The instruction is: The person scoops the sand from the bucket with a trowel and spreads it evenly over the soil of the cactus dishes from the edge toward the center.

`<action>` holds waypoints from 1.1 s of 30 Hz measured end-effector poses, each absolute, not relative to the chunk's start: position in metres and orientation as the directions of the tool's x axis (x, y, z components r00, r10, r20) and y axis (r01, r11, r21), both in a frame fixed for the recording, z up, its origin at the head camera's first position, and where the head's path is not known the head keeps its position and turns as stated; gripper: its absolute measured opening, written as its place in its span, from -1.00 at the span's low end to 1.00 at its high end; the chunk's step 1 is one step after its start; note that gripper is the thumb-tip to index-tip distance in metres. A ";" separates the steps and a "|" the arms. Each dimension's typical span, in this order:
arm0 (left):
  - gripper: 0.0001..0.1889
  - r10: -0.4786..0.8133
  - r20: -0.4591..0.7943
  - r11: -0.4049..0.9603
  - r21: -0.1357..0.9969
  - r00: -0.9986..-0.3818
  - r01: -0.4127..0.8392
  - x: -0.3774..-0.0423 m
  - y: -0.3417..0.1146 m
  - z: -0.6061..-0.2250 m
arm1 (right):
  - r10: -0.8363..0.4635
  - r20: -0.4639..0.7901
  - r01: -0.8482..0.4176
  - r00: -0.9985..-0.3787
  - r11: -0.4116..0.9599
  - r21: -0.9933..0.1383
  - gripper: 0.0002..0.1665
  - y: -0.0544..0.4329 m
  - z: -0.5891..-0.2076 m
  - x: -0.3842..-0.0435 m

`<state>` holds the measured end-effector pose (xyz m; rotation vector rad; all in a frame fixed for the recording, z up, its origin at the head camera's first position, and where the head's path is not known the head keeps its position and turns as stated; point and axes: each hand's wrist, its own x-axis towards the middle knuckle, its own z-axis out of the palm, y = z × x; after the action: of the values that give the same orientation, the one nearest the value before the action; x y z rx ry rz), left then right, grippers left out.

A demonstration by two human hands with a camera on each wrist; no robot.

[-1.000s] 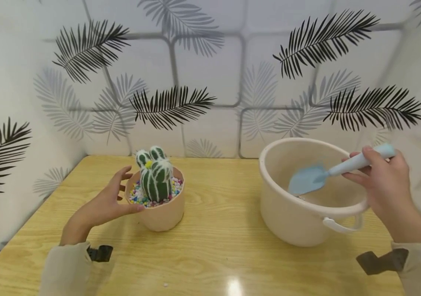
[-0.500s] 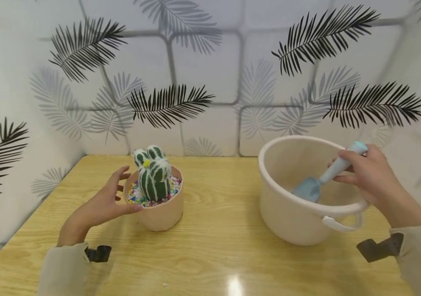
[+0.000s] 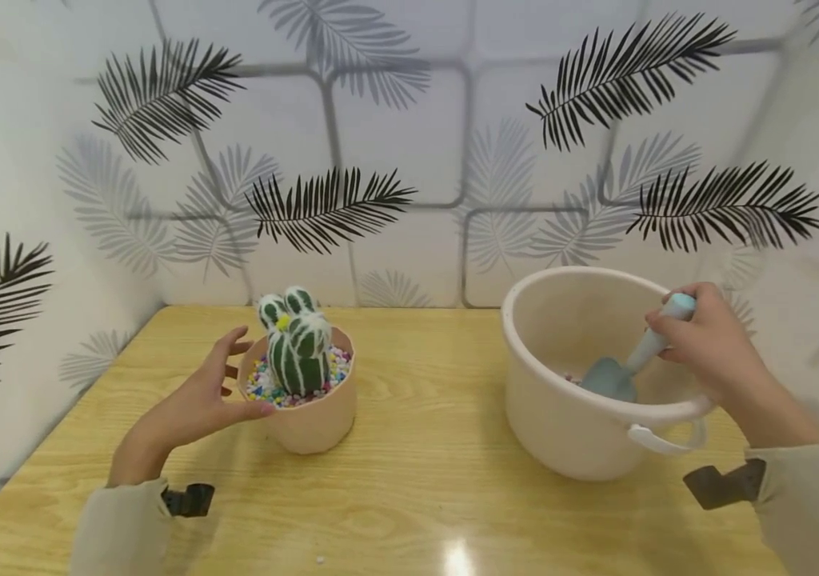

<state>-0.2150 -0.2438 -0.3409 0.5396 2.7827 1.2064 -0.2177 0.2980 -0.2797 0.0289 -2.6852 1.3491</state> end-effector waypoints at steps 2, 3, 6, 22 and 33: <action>0.15 0.342 0.086 0.633 0.715 -0.936 0.297 -0.215 -0.244 -0.340 | 0.051 0.141 -0.077 -0.989 0.636 -0.767 -0.69 0.295 -0.280 -0.217; 0.15 0.345 0.087 0.632 0.715 -0.935 0.300 -0.215 -0.244 -0.340 | 0.057 0.141 -0.070 -0.988 0.652 -0.755 -0.67 0.293 -0.280 -0.216; 0.15 0.345 0.079 0.636 0.713 -0.935 0.295 -0.216 -0.245 -0.341 | 0.068 0.131 -0.047 -0.989 0.695 -0.718 -0.62 0.290 -0.280 -0.215; 0.15 0.326 0.065 0.660 0.698 -0.943 0.277 -0.214 -0.251 -0.341 | 0.224 0.233 0.067 -0.946 0.842 -0.535 -0.42 0.266 -0.273 -0.206; -0.03 0.314 0.079 0.651 0.707 -0.946 0.275 -0.208 -0.269 -0.339 | 0.123 0.229 0.005 -0.966 0.889 -0.457 -0.34 0.272 -0.275 -0.216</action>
<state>-0.2084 -0.2693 -0.3391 0.5018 2.8087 1.1894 -0.2165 0.2717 -0.2747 -0.0962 -2.8050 0.6779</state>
